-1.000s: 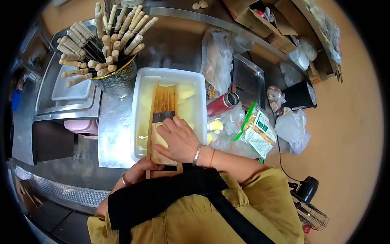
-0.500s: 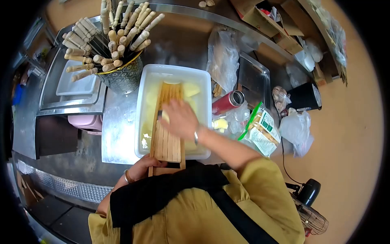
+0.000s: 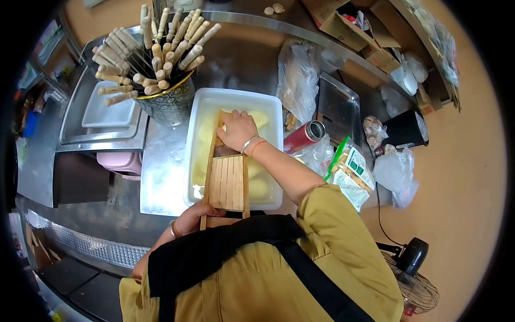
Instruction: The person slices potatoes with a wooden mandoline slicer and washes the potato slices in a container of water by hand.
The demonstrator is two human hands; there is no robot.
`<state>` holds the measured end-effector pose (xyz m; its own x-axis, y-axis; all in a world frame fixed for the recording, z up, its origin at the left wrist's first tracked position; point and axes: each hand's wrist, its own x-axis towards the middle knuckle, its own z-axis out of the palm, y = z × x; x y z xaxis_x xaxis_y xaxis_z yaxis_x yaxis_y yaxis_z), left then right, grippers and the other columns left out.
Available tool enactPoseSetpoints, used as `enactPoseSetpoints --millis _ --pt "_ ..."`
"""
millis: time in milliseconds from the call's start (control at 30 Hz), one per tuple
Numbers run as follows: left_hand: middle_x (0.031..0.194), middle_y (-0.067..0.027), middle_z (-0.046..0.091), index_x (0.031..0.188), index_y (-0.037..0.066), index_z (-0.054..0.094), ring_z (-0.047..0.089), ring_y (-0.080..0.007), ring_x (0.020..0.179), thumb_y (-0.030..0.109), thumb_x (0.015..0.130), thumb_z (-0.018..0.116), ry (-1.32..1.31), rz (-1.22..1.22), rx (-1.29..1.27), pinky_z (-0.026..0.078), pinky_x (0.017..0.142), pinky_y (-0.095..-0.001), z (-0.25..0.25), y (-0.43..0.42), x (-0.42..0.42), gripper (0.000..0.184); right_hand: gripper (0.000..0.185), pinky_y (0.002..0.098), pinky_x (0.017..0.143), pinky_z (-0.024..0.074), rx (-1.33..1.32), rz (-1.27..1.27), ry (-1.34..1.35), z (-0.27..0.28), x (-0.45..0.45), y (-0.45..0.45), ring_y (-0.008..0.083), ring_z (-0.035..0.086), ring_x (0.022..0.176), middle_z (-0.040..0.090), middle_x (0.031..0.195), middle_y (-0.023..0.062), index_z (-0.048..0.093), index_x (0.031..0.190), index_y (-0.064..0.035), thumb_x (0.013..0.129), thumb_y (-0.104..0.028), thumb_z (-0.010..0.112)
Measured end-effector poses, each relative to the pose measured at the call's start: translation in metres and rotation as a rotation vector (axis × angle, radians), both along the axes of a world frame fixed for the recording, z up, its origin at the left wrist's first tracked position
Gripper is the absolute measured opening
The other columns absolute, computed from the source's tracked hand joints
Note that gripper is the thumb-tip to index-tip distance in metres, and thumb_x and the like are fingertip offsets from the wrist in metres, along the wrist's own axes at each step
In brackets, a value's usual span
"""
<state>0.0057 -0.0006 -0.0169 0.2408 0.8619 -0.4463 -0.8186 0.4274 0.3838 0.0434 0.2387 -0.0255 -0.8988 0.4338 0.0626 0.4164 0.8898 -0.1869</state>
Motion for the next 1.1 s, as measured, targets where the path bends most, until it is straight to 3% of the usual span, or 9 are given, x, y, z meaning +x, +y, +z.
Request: enactPoseSetpoints --millis 67,133,233,367,500,567,800,967,1100 --pt "0.089 -0.0059 0.055 0.112 -0.003 0.048 0.057 -0.0155 0.081 0.004 0.076 0.051 0.016 0.0 0.013 0.049 0.077 -0.0269 0.001 0.0 -0.004 0.037 0.035 0.0433 0.085 0.0399 0.032 -0.038 0.014 0.0 0.001 -0.001 0.0343 0.049 0.091 0.053 0.097 0.0188 0.052 0.101 -0.0022 0.082 -0.031 0.056" --pt "0.089 -0.0067 0.056 0.111 -0.003 0.049 0.058 -0.0165 0.081 0.004 0.075 0.051 0.006 0.071 0.007 0.049 0.076 -0.0278 0.019 0.0 -0.001 0.036 0.035 0.0432 0.084 0.0399 -0.076 0.199 -0.029 0.042 0.031 -0.043 0.0344 0.049 0.091 0.053 0.097 0.0189 0.053 0.1 -0.0019 0.081 -0.031 0.057" --pt "0.092 -0.0083 0.058 0.11 -0.004 0.05 0.059 -0.0172 0.084 0.005 0.075 0.052 -0.026 0.04 -0.018 0.05 0.077 -0.0278 0.003 0.0 -0.003 0.036 0.033 0.0434 0.084 0.0402 -0.103 0.329 -0.026 0.075 0.053 -0.083 0.0346 0.049 0.091 0.053 0.097 0.0192 0.054 0.095 -0.0018 0.081 -0.031 0.057" --pt "0.095 -0.0097 0.059 0.11 -0.004 0.051 0.059 -0.0177 0.086 0.006 0.075 0.053 0.043 0.031 -0.08 0.05 0.078 -0.0279 0.012 -0.001 0.003 0.036 0.034 0.0425 0.085 0.0399 0.021 0.043 -0.028 -0.007 0.001 0.001 0.0321 0.047 0.093 0.051 0.096 0.0168 0.055 0.093 -0.0029 0.078 -0.032 0.061" --pt "0.096 -0.0096 0.059 0.112 -0.004 0.05 0.06 -0.0178 0.087 0.005 0.076 0.053 0.02 0.068 -0.003 0.05 0.079 -0.0285 0.008 -0.002 -0.003 0.038 0.034 0.0422 0.084 0.0407 0.0 0.116 -0.046 0.015 0.013 -0.022 0.0331 0.047 0.094 0.051 0.096 0.0178 0.055 0.094 -0.0022 0.078 -0.032 0.06" --pt "0.096 -0.0098 0.059 0.113 -0.005 0.05 0.06 -0.0179 0.088 0.005 0.076 0.053 0.008 0.09 -0.001 0.05 0.079 -0.0286 0.006 -0.006 0.001 0.038 0.034 0.0423 0.084 0.0411 -0.05 0.359 -0.015 0.063 0.044 -0.071 0.0357 0.048 0.094 0.052 0.095 0.02 0.055 0.094 0.0 0.081 -0.031 0.058" --pt "0.099 -0.006 0.057 0.116 -0.004 0.047 0.057 -0.0134 0.088 0.006 0.078 0.056 0.0 0.047 0.004 0.047 0.079 -0.0252 -0.002 -0.004 0.004 0.04 0.031 0.0417 0.084 0.0402 0.035 0.113 0.065 -0.007 -0.002 0.003 0.0328 0.047 0.093 0.05 0.095 0.018 0.052 0.092 -0.0011 0.08 -0.029 0.059" --pt "0.102 -0.0061 0.057 0.119 -0.003 0.046 0.058 -0.0135 0.088 0.007 0.078 0.057 -0.013 0.09 0.046 0.048 0.08 -0.0256 -0.007 -0.004 0.004 0.043 0.025 0.0425 0.082 0.0396 -0.138 0.449 -0.069 0.071 0.044 -0.078 0.0347 0.047 0.09 0.05 0.093 0.0196 0.051 0.089 -0.0001 0.084 -0.025 0.053" --pt "0.107 -0.0102 0.057 0.121 -0.004 0.045 0.059 -0.0175 0.095 0.005 0.076 0.058 0.013 0.075 -0.009 0.048 0.084 -0.0274 -0.005 -0.003 0.007 0.048 0.024 0.0419 0.081 0.0398 -0.001 0.256 0.05 0.005 0.01 -0.018 0.0347 0.047 0.086 0.049 0.09 0.0188 0.051 0.088 0.0003 0.085 -0.023 0.052"
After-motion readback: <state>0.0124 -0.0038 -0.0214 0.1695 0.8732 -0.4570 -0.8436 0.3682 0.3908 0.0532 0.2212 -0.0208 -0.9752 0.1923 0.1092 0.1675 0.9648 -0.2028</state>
